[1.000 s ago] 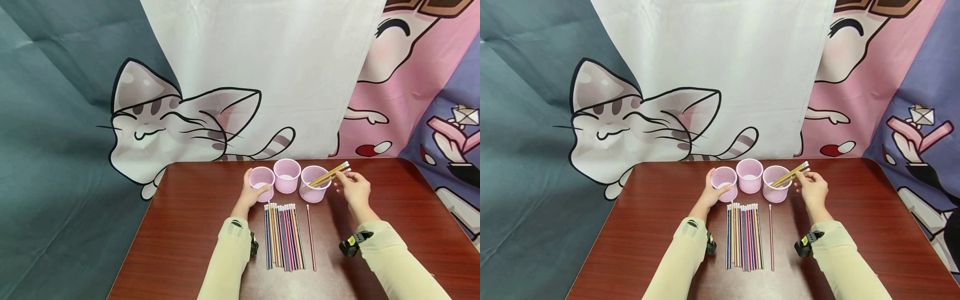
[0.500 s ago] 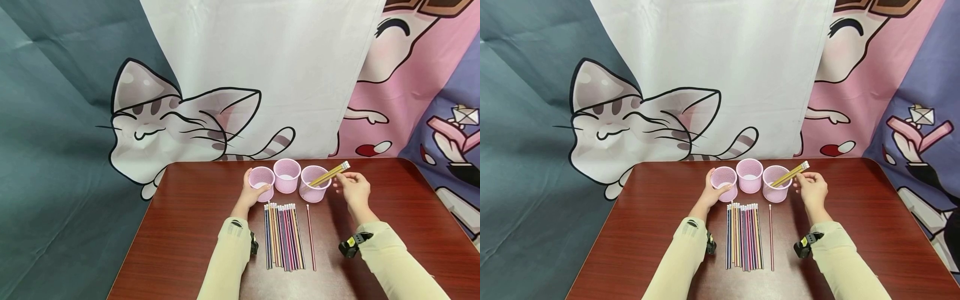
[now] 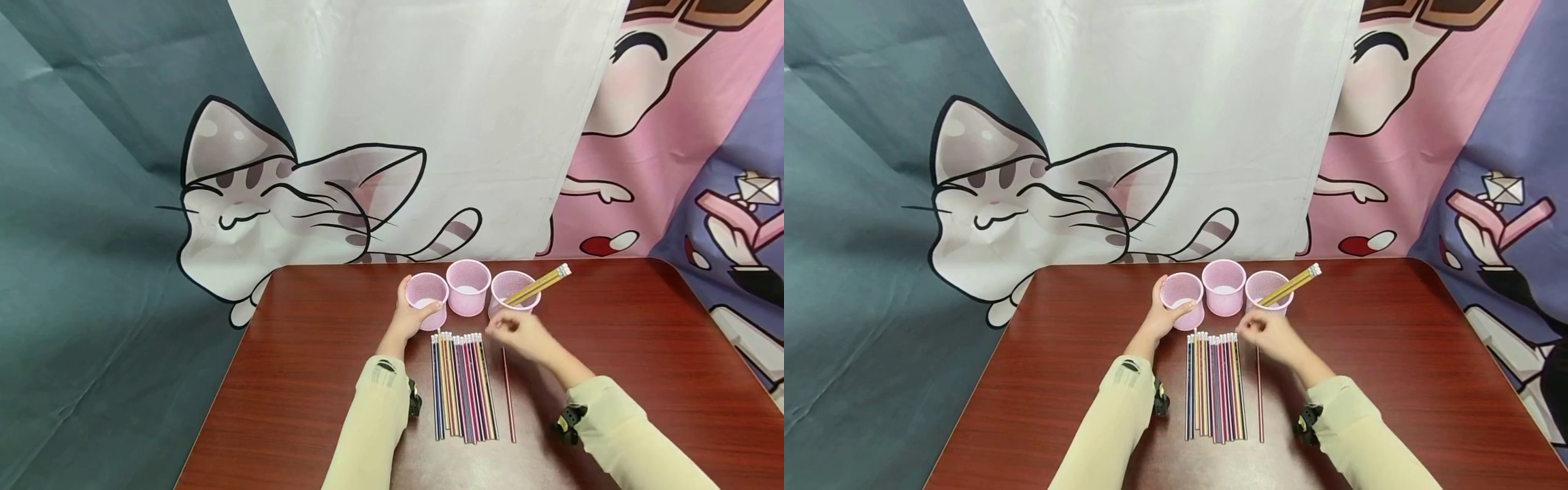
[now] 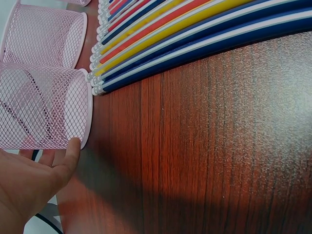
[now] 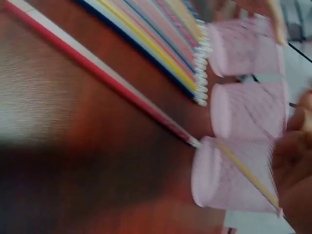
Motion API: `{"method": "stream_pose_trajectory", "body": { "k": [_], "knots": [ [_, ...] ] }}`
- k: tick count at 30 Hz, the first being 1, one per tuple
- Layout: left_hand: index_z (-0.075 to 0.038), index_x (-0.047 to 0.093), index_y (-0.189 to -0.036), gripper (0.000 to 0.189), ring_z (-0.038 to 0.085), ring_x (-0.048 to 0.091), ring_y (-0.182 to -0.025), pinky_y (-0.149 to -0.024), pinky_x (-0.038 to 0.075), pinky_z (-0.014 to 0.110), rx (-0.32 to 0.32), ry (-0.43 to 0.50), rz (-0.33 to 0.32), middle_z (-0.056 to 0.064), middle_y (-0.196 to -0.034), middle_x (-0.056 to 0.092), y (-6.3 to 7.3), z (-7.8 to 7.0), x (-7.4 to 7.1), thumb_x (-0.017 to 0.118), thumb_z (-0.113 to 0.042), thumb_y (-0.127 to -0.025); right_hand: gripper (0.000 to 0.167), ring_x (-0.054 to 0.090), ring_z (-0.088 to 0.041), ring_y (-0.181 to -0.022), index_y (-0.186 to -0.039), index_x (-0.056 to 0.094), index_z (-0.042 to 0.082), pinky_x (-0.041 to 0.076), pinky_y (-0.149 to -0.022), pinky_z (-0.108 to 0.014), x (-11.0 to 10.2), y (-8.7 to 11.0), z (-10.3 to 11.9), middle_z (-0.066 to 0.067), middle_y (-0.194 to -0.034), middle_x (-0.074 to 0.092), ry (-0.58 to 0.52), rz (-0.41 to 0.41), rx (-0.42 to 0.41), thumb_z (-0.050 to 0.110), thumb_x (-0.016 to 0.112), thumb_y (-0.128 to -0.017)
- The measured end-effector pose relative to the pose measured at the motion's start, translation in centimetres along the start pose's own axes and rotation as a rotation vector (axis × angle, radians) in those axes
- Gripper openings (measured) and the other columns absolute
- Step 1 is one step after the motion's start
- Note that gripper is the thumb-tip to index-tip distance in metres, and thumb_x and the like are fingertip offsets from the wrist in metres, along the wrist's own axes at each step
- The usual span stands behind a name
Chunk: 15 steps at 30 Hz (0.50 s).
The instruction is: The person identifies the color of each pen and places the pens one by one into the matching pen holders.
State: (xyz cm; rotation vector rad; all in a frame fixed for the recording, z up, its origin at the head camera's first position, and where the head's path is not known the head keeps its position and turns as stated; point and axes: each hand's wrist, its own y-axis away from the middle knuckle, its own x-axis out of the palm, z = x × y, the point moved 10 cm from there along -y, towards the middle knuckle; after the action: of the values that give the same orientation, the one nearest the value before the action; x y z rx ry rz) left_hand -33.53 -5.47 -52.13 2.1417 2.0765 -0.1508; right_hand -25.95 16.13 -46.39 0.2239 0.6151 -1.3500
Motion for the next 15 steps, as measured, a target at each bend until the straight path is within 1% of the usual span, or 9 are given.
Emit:
{"method": "stream_pose_trajectory", "body": {
  "k": [1,2,4,5,8,12,15],
  "knots": [
    [-0.022,0.024,-0.142,0.093,0.030,0.037,-0.123,-0.103,0.027,0.045,0.000,0.001,0.000,0.015,-0.142,0.031,0.0,0.0,0.0,0.082,-0.016,-0.069,0.002,0.049,-0.005,-0.062,-0.080,0.065,0.008,0.043,-0.057,-0.024,1.4,0.3,-0.2,0.007,-0.066,0.054,0.040,0.083,-0.012,0.009,0.067,-0.081],
    [-0.021,0.024,-0.142,0.093,0.030,0.037,-0.123,-0.103,0.027,0.045,0.004,0.002,0.000,0.014,-0.142,0.030,0.0,0.0,0.0,0.082,-0.016,-0.069,0.002,0.049,-0.004,-0.063,-0.079,0.065,0.009,0.042,-0.058,-0.024,2.5,0.6,-0.6,0.008,-0.066,0.054,0.083,0.148,-0.014,0.009,0.067,-0.081],
    [-0.020,0.024,-0.142,0.093,0.029,0.037,-0.123,-0.104,0.027,0.045,0.011,0.008,0.002,0.013,-0.143,0.030,-0.1,0.0,0.1,0.081,-0.014,-0.069,0.005,0.047,-0.003,-0.058,-0.077,0.065,0.013,0.040,-0.055,-0.024,4.2,1.1,-1.3,0.010,-0.062,0.052,0.169,0.235,-0.007,0.010,0.067,-0.080],
    [-0.020,0.024,-0.142,0.093,0.029,0.037,-0.124,-0.104,0.027,0.044,0.014,0.010,0.004,0.012,-0.144,0.029,-0.1,0.0,0.1,0.081,-0.014,-0.069,0.007,0.046,-0.003,-0.056,-0.075,0.064,0.014,0.039,-0.053,-0.024,4.8,1.4,-1.8,0.011,-0.060,0.052,0.209,0.256,0.005,0.011,0.068,-0.080],
    [-0.019,0.024,-0.142,0.092,0.030,0.036,-0.125,-0.104,0.026,0.044,0.022,0.022,0.005,0.012,-0.144,0.029,-0.1,-0.2,0.2,0.081,-0.013,-0.070,0.013,0.043,-0.003,-0.051,-0.071,0.060,0.021,0.035,-0.049,-0.025,5.7,1.8,-3.0,0.014,-0.055,0.049,0.337,0.272,0.058,0.016,0.068,-0.080],
    [-0.018,0.024,-0.142,0.092,0.031,0.035,-0.126,-0.105,0.025,0.043,0.030,0.033,0.008,0.013,-0.145,0.028,-0.1,-0.2,0.2,0.081,-0.012,-0.070,0.019,0.043,-0.008,-0.052,-0.066,0.055,0.024,0.036,-0.049,-0.030,5.7,1.9,-3.7,0.012,-0.057,0.050,0.438,0.229,0.111,0.022,0.070,-0.077],
    [-0.017,0.024,-0.142,0.092,0.032,0.035,-0.126,-0.105,0.025,0.044,0.032,0.031,0.008,0.013,-0.144,0.028,-0.1,-0.2,0.1,0.080,-0.012,-0.070,0.023,0.045,-0.012,-0.053,-0.063,0.052,0.023,0.037,-0.048,-0.033,5.7,1.9,-3.8,0.008,-0.060,0.052,0.508,0.192,0.133,0.026,0.071,-0.075]
  ]
}}
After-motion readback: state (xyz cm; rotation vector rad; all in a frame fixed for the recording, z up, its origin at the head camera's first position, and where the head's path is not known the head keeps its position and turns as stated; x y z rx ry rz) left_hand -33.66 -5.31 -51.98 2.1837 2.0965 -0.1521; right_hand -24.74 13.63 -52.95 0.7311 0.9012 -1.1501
